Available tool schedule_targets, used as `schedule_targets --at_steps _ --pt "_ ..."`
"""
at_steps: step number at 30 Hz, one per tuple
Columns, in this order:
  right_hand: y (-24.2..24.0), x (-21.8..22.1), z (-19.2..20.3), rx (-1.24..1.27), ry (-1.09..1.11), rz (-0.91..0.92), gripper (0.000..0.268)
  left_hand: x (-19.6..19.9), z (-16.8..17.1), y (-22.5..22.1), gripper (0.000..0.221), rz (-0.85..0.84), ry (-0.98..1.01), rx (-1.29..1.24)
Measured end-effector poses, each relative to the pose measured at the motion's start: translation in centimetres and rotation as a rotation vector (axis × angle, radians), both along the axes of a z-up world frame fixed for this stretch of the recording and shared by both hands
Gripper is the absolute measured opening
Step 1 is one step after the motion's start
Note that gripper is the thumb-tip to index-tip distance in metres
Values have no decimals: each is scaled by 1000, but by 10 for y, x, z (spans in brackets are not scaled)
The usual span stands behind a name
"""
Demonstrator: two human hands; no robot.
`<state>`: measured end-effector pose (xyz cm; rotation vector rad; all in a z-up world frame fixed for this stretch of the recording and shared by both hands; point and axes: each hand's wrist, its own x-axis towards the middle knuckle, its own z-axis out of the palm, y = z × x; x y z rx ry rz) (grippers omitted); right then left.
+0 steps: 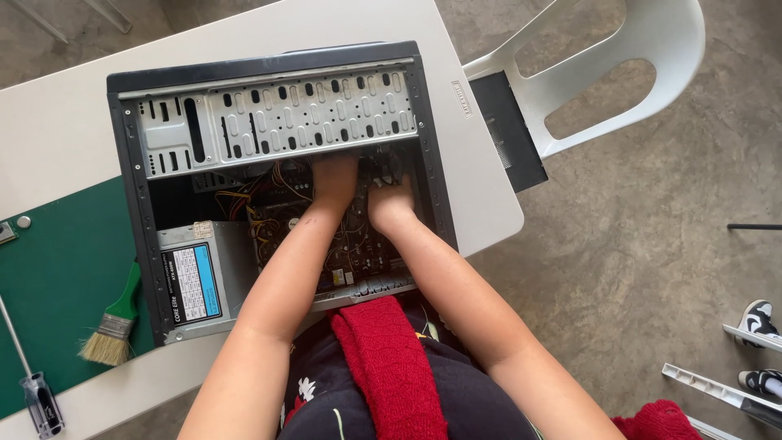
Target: Organizing and connecting internal power and data cables within a desktop computer chassis.
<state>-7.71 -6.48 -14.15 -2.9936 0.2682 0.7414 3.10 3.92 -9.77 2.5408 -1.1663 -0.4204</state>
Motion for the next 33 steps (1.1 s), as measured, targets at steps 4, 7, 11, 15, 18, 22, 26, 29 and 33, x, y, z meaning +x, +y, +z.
schedule_targets --at_steps 4,7,11,15,18,22,26,29,33 --pt "5 -1 20 8 6 25 67 8 -1 12 35 -29 -24 44" --pt "7 -3 25 25 -25 32 61 11 0 9 34 -53 -39 76" --pt "5 -2 21 13 -139 57 58 12 1 4 33 -87 -65 112" --pt "3 -7 24 -81 -521 112 41 22 -1 21 32 -104 -80 131" --pt "0 3 42 -32 -596 34 34 29 2 23 31 -113 -101 156" --pt "-1 6 37 -86 -677 75 30 19 5 39 30 -122 -128 194" --pt "4 9 58 -118 -697 60 11 15 8 61 29 -133 -161 233" --pt "5 10 64 24 -635 -44 15 29 -2 65 35 -107 -37 232" --pt "5 13 67 78 -576 -138 23 13 61 76 54 -61 59 151"
